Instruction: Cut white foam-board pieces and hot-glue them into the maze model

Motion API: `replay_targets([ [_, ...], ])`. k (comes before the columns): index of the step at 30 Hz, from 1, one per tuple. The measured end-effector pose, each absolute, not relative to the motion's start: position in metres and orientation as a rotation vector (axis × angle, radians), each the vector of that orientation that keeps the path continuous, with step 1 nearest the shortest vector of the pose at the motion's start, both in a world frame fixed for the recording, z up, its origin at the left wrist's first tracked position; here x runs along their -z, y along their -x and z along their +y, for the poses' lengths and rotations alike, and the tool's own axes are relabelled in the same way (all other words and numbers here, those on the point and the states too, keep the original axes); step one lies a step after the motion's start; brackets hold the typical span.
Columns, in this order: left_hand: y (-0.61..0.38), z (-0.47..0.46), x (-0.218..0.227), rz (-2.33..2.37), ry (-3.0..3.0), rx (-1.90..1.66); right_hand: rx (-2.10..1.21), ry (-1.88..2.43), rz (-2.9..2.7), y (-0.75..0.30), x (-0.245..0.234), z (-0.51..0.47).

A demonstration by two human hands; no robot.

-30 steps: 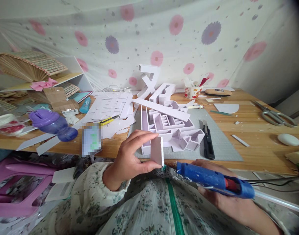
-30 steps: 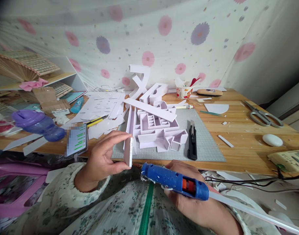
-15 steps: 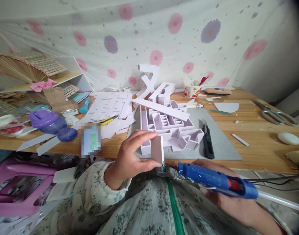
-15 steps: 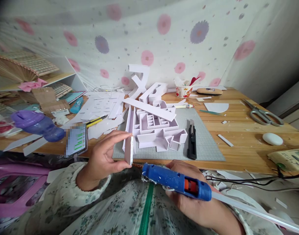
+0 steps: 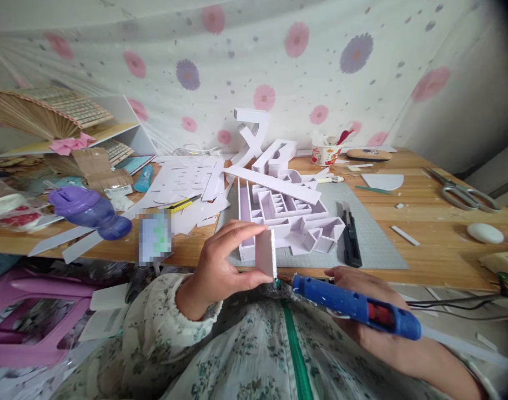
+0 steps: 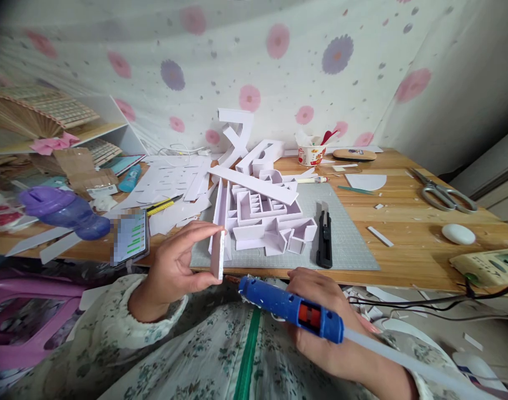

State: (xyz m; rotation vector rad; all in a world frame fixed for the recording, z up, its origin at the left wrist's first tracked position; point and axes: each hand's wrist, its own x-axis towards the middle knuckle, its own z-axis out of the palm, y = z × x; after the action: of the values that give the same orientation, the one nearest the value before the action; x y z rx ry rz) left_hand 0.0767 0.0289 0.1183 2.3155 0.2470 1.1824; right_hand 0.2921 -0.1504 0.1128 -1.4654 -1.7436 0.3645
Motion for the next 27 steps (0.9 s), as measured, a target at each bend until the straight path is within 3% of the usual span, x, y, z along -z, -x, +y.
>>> replay_targets([
  [8,-0.064,0.027,-0.092,0.341,-2.096,-0.958,-0.661,1.415,-1.266,-0.326,-0.087,-0.165],
  [16,-0.076,0.028,-0.094,0.434,-2.082,-0.891,-0.214,1.739,-0.515,-0.460,-0.047,-0.162],
  [23,-0.083,0.043,-0.079,0.422,-2.081,-1.154,-0.038,2.154,-0.376,-0.531,-0.027,-0.146],
  [27,-0.088,0.032,-0.086,0.492,-1.913,-1.009,0.088,2.322,-0.433,-0.529,-0.029,-0.158],
])
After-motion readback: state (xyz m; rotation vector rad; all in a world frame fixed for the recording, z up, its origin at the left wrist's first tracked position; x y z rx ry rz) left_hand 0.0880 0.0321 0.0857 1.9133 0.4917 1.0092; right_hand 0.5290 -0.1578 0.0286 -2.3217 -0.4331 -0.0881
